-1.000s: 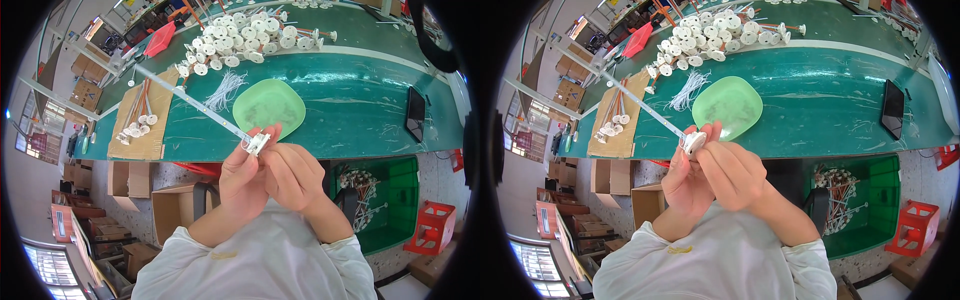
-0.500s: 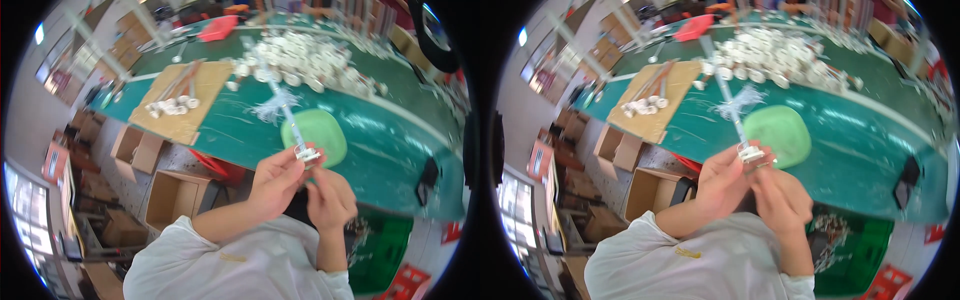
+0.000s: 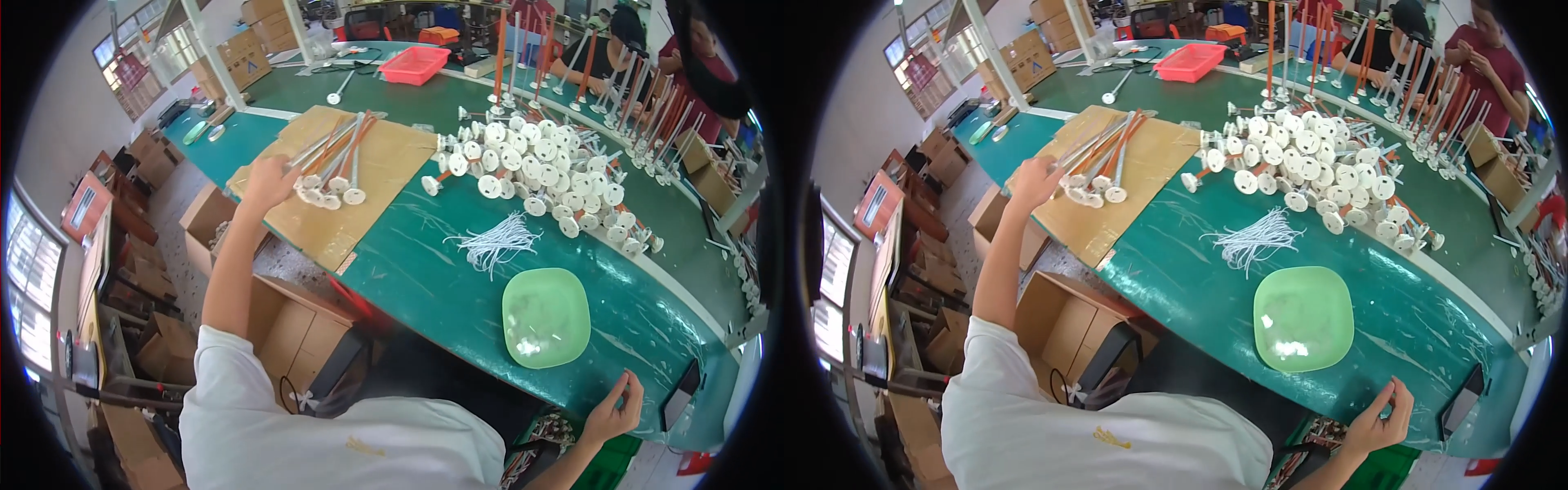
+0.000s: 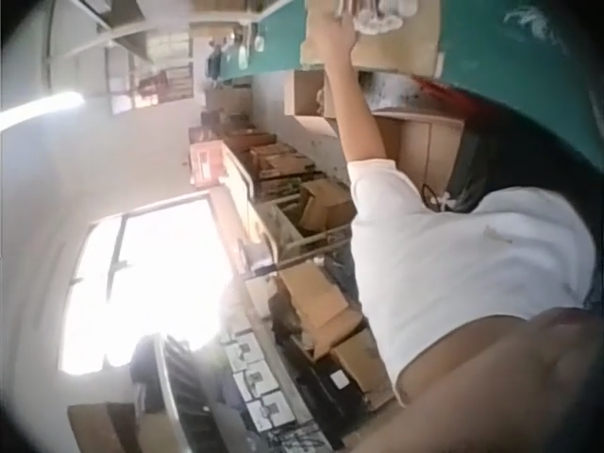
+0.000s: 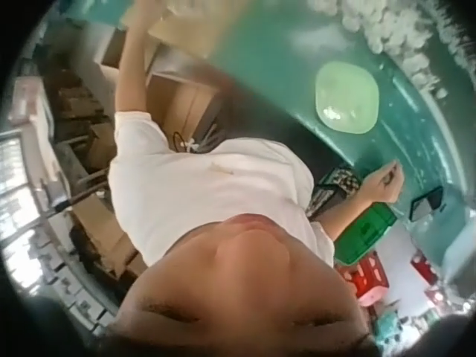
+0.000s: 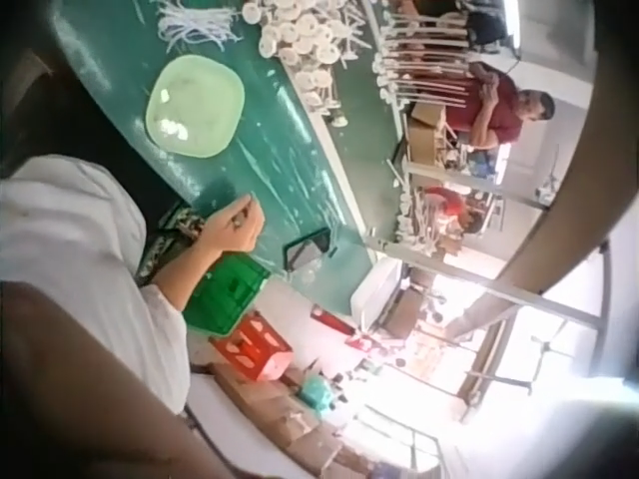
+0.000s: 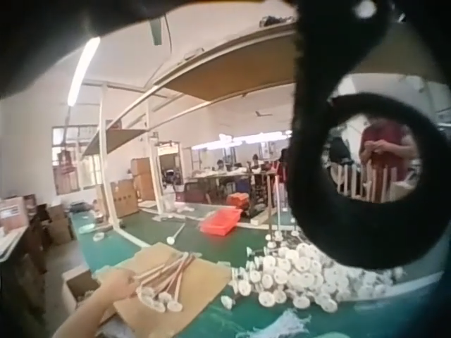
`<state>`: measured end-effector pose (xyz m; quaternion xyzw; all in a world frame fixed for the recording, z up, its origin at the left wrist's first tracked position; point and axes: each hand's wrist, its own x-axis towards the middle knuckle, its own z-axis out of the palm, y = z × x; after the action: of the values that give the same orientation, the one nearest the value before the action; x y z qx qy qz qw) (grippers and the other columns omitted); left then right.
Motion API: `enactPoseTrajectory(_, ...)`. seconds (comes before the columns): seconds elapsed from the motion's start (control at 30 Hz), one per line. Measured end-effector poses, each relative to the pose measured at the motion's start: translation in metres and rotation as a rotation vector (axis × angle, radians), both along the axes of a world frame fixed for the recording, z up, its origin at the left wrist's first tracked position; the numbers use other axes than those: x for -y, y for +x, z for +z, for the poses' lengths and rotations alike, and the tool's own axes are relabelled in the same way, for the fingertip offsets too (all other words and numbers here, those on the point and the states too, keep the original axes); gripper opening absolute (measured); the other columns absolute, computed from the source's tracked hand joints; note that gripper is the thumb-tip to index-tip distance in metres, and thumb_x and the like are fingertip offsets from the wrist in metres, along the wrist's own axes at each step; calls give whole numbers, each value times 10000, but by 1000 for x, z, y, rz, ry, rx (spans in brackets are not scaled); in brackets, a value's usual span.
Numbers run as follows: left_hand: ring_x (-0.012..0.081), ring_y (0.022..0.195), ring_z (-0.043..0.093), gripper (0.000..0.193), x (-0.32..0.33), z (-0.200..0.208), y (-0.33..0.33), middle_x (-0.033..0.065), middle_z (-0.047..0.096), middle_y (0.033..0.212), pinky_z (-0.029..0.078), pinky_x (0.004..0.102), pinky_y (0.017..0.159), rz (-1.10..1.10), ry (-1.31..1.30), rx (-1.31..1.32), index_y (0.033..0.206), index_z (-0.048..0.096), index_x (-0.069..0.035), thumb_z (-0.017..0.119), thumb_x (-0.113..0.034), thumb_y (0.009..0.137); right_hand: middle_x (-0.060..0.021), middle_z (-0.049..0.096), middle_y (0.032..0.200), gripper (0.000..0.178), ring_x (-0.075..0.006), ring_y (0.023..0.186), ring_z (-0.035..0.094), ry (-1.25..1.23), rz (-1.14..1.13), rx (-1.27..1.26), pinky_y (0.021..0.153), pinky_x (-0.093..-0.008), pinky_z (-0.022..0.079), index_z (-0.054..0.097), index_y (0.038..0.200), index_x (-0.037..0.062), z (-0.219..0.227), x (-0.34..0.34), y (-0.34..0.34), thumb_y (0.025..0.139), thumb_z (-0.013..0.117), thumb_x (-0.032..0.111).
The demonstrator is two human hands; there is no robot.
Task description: Assembling LED light strips onto white plastic bases and managing wiring at a workstation.
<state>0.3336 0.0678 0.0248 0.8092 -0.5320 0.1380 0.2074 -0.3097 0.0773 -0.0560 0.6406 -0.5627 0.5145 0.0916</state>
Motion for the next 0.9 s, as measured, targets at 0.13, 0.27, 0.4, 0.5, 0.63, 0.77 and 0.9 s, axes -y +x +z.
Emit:
enactPoseTrajectory(0.13, 427, 773, 635, 325, 9, -19, 6, 268, 642, 783, 504, 471, 729, -39, -37, -21, 892, 681, 14, 611, -277, 765, -105, 674, 884, 87, -171, 719, 616, 122, 52, -33, 577, -255, 464, 657, 938, -28, 15, 5, -5, 891, 595, 10)
enactPoseTrajectory(0.27, 405, 787, 644, 320, 10, -33, 23, 231, 662, 824, 499, 461, 729, -30, -151, -3, 922, 683, -7, 617, -292, 792, -115, 669, 886, 92, -175, 721, 613, 37, 106, -110, 587, -245, 470, 652, 940, -35, 69, 20, 7, 864, 601, -26)
enactPoseTrajectory(0.4, 372, 887, 618, 324, 17, -49, 19, 196, 659, 970, 474, 417, 780, -7, -317, -15, 1006, 656, -16, 586, -305, 879, -130, 667, 874, 100, -187, 736, 622, -15, 327, -205, 600, -259, 482, 645, 906, -38, 121, 58, 30, 806, 643, -50)
enactPoseTrajectory(0.5, 359, 980, 584, 317, 12, -70, 21, 187, 632, 1068, 455, 394, 832, -22, -405, 102, 1061, 631, -7, 545, -275, 916, -126, 674, 870, 104, -203, 731, 636, 14, 403, -285, 588, -268, 484, 649, 883, -22, 140, 113, 66, 781, 658, -42)
enactPoseTrajectory(0.63, 375, 1094, 522, 338, 9, -71, 22, 165, 588, 1201, 394, 478, 898, 24, -431, 297, 1144, 602, -32, 528, -268, 913, -107, 679, 944, 176, -238, 811, 657, 177, 486, -387, 661, -329, 520, 670, 925, 15, 152, 205, 97, 751, 672, -11)
enactPoseTrajectory(0.77, 376, 1153, 482, 358, 20, -75, 22, 170, 561, 1247, 355, 484, 951, -24, -451, 311, 1162, 590, -18, 522, -267, 914, -135, 664, 1021, 339, -326, 977, 613, 222, 570, -761, 860, -395, 486, 690, 1020, 67, 144, 301, 106, 698, 677, -36)
enactPoseTrajectory(0.9, 402, 1146, 483, 345, 13, -73, 27, 208, 563, 1230, 358, 471, 974, -116, -530, 330, 1140, 590, 16, 509, -235, 916, -155, 670, 967, 353, -332, 913, 624, 548, 597, -909, 817, -394, 497, 716, 1015, 97, 144, 341, 119, 679, 700, -9)
